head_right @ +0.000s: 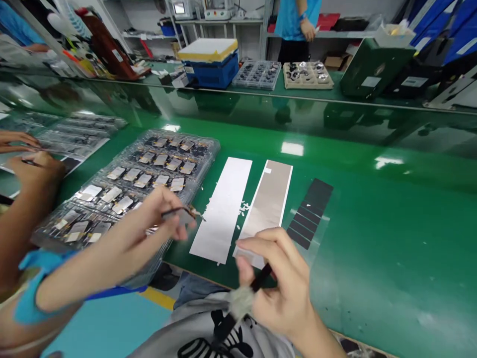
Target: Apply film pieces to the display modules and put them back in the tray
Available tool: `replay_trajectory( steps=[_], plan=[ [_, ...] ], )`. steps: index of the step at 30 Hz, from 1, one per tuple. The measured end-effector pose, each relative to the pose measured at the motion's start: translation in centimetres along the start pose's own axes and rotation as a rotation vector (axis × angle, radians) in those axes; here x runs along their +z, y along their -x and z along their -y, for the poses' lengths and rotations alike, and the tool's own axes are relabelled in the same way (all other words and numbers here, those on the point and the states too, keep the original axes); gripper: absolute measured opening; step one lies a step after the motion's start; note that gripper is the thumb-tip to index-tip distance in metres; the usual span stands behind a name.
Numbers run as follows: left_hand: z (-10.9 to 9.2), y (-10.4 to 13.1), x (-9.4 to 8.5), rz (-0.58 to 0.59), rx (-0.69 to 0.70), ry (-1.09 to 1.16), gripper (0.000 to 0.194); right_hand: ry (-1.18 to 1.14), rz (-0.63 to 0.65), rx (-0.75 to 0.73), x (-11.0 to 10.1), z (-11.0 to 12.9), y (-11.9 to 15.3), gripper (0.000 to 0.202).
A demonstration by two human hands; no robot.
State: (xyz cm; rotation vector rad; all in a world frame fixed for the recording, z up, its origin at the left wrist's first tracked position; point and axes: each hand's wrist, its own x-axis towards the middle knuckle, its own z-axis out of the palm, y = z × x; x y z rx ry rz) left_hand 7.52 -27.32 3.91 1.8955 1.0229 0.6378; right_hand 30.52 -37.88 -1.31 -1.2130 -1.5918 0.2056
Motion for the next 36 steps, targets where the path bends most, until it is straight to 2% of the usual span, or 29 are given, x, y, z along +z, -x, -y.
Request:
replay_trajectory(
  steps=[2, 5, 9, 12, 18, 23, 27, 32, 34, 36],
  plan=[
    [-0.4, 2.7, 2.2, 0.043, -0.021, 0.095, 0.004, 0.004, 0.055, -0.075, 0.8, 1.0, -1.0, 0.02],
    [-0.2, 4.4, 5.0, 0.022, -0.047, 0.268, 0.01, 0.055, 0.097, -0.143, 1.8, 1.7, -1.9, 0.012],
    [1.3, 3.7, 7.6, -0.049, -0.061, 0.412, 0.009, 0.158, 0.089, -0.156, 2.3, 0.9, -2.0, 0.011],
    [2.3, 2.5, 8.7, -0.043, -0.063, 0.463, 0.01, 0.233, 0.097, -0.194, 2.1, 0.0, -1.7, 0.016],
    [3.7, 0.9, 10.0, -0.066, -0.084, 0.529, 0.011, 0.319, 0.182, -0.185, 1.7, -1.4, -1.0, 0.031],
    [4.5, 0.7, 10.5, -0.078, -0.084, 0.531, 0.012, 0.434, 0.16, -0.22, 2.4, -1.9, -0.8, 0.024],
    [4.7, 0.7, 10.5, -0.097, -0.068, 0.45, 0.01, 0.472, 0.202, -0.226, 2.6, -1.9, -1.1, 0.019],
    [4.6, 0.6, 10.4, -0.129, -0.04, 0.32, 0.009, 0.5, 0.254, -0.258, 2.6, -1.5, -1.4, 0.023],
    [4.5, 0.6, 10.4, -0.139, -0.04, 0.292, 0.01, 0.473, 0.275, -0.229, 2.7, -1.4, -1.6, 0.024],
    [4.4, 0.6, 10.4, -0.135, -0.037, 0.294, 0.01, 0.382, 0.282, -0.116, 2.7, -1.6, -2.2, 0.021]
  ],
)
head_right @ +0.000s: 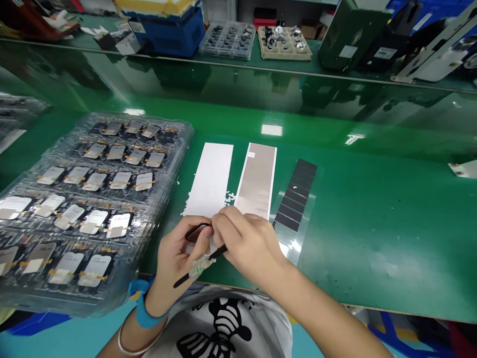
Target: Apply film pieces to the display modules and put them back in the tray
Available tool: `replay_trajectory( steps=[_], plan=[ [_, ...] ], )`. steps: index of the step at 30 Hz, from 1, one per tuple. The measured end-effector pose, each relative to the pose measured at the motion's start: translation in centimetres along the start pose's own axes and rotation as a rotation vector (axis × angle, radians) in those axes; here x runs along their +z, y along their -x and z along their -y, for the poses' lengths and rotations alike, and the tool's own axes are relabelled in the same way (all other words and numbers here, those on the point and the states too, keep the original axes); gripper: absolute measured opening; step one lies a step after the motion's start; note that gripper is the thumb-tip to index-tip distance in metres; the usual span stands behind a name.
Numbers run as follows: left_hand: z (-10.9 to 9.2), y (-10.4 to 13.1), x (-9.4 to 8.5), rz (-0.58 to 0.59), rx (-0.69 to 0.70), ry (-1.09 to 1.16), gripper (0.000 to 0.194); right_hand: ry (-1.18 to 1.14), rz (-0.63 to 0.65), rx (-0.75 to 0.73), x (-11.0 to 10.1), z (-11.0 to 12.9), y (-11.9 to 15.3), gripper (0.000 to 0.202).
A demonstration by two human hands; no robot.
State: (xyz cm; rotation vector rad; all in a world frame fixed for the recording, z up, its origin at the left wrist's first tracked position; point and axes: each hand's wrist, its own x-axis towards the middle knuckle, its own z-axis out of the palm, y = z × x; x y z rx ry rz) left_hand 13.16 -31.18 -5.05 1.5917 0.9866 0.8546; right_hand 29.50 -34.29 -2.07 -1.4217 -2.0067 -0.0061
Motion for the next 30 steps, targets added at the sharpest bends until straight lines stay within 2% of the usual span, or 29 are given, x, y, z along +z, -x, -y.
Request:
replay_trajectory(
  steps=[4, 7, 11, 14, 17, 20, 25, 30],
  plan=[
    [0.0, 0.1, 0.0, -0.004, -0.026, 0.116, 0.013, -0.371, 0.092, 0.322, 0.1, -1.7, -1.9, 0.011],
    [0.2, 0.3, 0.0, -0.013, -0.07, 0.248, 0.016, -0.484, 0.174, 0.491, 1.1, -3.2, -3.2, 0.014],
    [0.3, 0.6, 0.1, -0.047, -0.113, 0.37, 0.017, -0.553, 0.185, 0.512, 2.2, -3.4, -3.6, 0.011],
    [0.4, 0.6, 0.1, -0.065, -0.132, 0.385, 0.019, -0.803, 0.24, 0.523, 1.9, -2.6, -3.4, 0.01],
    [0.4, 0.5, 0.2, -0.062, -0.143, 0.389, 0.019, -1.08, 0.356, 0.563, 1.1, -2.0, -3.1, 0.013],
    [0.4, 0.4, 0.2, -0.054, -0.139, 0.377, 0.018, -1.233, 0.404, 0.618, 0.8, -2.0, -2.9, 0.017],
    [0.4, 0.4, 0.2, -0.01, -0.1, 0.349, 0.014, -1.369, 0.461, 0.718, 0.9, -2.3, -2.8, 0.025],
    [0.4, 0.5, 0.1, -0.009, -0.11, 0.354, 0.014, -1.254, 0.438, 0.695, 1.1, -1.9, -2.6, 0.026]
  ],
)
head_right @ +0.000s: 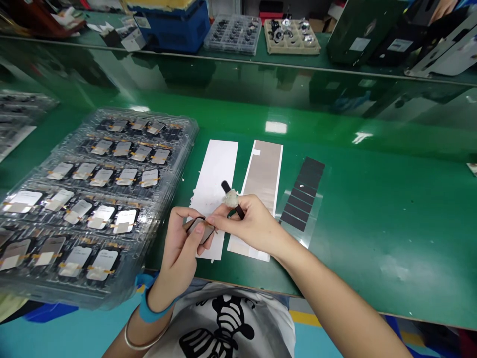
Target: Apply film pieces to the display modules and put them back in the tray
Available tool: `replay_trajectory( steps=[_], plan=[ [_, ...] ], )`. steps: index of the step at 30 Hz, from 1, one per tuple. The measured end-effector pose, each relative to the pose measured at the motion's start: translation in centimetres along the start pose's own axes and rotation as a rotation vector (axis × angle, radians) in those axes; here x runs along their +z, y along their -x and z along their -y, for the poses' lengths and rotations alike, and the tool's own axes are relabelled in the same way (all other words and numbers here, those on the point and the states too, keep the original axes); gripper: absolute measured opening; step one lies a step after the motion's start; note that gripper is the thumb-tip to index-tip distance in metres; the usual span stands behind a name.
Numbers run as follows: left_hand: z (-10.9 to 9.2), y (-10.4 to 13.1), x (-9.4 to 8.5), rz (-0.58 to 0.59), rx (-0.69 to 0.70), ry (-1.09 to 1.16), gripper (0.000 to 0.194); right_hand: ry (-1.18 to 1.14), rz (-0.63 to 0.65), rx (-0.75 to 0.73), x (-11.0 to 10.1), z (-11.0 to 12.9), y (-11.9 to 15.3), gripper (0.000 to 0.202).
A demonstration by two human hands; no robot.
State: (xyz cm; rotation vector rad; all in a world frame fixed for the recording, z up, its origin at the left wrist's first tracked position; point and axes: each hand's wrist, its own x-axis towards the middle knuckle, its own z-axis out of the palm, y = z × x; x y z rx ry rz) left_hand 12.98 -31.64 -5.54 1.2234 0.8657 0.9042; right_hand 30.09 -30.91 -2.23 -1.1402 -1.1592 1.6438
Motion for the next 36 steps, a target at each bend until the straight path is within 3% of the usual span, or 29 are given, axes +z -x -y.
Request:
replay_trajectory(
  steps=[5, 10, 15, 19, 23, 26, 32, 36],
  plan=[
    [0.1, 0.1, -0.2, 0.017, 0.017, 0.026, 0.018, 0.224, -0.207, -0.214, 0.5, -0.1, 0.3, 0.02],
    [0.2, 0.1, -0.1, 0.022, 0.039, 0.018, 0.009, 0.298, -0.185, -0.274, 0.5, 0.0, 0.8, 0.007],
    [0.0, 0.0, 0.1, 0.028, 0.051, -0.044, 0.012, 0.322, -0.179, -0.25, 0.5, -0.1, 0.8, 0.006],
    [0.0, -0.2, 0.1, 0.026, 0.055, -0.08, 0.013, 0.351, -0.216, -0.222, 0.1, 0.7, 1.1, 0.016],
    [-0.1, -0.2, 0.1, 0.033, 0.076, -0.139, 0.009, 0.475, -0.45, -0.37, -0.4, 1.1, 3.5, 0.035],
    [-0.5, 0.0, 0.2, 0.106, 0.098, -0.305, 0.006, 0.453, -0.608, -0.393, 0.1, -0.4, 6.2, 0.034],
    [-2.0, 0.4, 1.0, 0.364, 0.109, -0.662, 0.005, 0.4, -0.875, -0.29, 2.3, -5.3, 10.0, 0.008],
    [-2.2, 0.4, 1.5, 0.377, 0.124, -0.767, 0.004, 0.405, -0.913, -0.226, 3.1, -6.9, 10.3, 0.004]
  ],
)
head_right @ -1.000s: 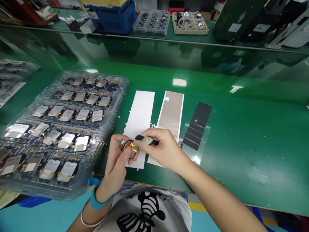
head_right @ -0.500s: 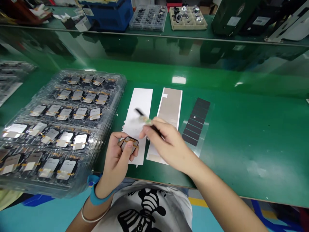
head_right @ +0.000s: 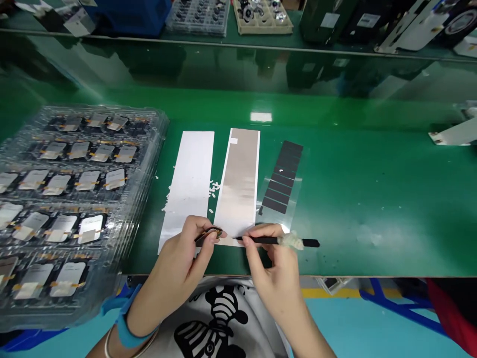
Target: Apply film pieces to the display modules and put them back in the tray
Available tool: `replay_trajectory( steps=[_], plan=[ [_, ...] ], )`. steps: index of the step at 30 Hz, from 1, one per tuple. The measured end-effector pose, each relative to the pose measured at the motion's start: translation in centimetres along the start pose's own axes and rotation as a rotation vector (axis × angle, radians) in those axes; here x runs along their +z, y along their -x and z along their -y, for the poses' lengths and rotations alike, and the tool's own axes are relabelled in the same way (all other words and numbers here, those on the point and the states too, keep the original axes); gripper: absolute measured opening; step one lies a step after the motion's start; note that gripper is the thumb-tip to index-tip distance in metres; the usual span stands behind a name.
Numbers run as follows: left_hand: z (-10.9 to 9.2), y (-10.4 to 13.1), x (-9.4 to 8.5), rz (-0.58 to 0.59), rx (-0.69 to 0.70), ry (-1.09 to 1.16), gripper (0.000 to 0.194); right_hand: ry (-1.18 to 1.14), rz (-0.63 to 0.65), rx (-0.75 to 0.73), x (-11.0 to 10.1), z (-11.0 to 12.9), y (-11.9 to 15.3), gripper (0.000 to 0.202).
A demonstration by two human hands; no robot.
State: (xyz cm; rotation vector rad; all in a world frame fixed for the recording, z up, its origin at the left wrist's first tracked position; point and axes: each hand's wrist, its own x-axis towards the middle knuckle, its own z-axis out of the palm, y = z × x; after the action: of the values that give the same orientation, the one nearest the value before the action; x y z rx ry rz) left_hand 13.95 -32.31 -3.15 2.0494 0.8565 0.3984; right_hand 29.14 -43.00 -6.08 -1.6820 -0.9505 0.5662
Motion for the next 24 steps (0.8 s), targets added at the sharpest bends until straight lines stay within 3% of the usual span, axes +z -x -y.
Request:
replay_trajectory(
  steps=[5, 10, 14, 19, 24],
  plan=[
    [-0.2, 0.0, 0.3, -0.052, 0.027, -0.09, 0.007, 0.011, -0.011, 0.04, 0.7, 0.0, 0.1, 0.004],
    [0.1, -0.2, 0.2, -0.069, -0.034, -0.061, 0.009, -0.255, -0.059, 0.029, 0.2, 0.7, -0.2, 0.006],
    [0.2, -0.6, 0.3, -0.059, -0.151, 0.313, 0.012, -0.508, -0.197, -0.036, 0.0, 1.4, -1.0, 0.012],
    [-0.5, -0.9, 0.9, -0.023, -0.219, 0.852, 0.014, -0.547, -0.267, -0.164, 2.2, 2.6, -2.1, 0.016],
    [-0.7, -0.8, 1.5, -0.008, -0.192, 0.984, 0.018, -0.506, -0.268, -0.171, 3.5, 2.6, -2.0, 0.014]
  ],
)
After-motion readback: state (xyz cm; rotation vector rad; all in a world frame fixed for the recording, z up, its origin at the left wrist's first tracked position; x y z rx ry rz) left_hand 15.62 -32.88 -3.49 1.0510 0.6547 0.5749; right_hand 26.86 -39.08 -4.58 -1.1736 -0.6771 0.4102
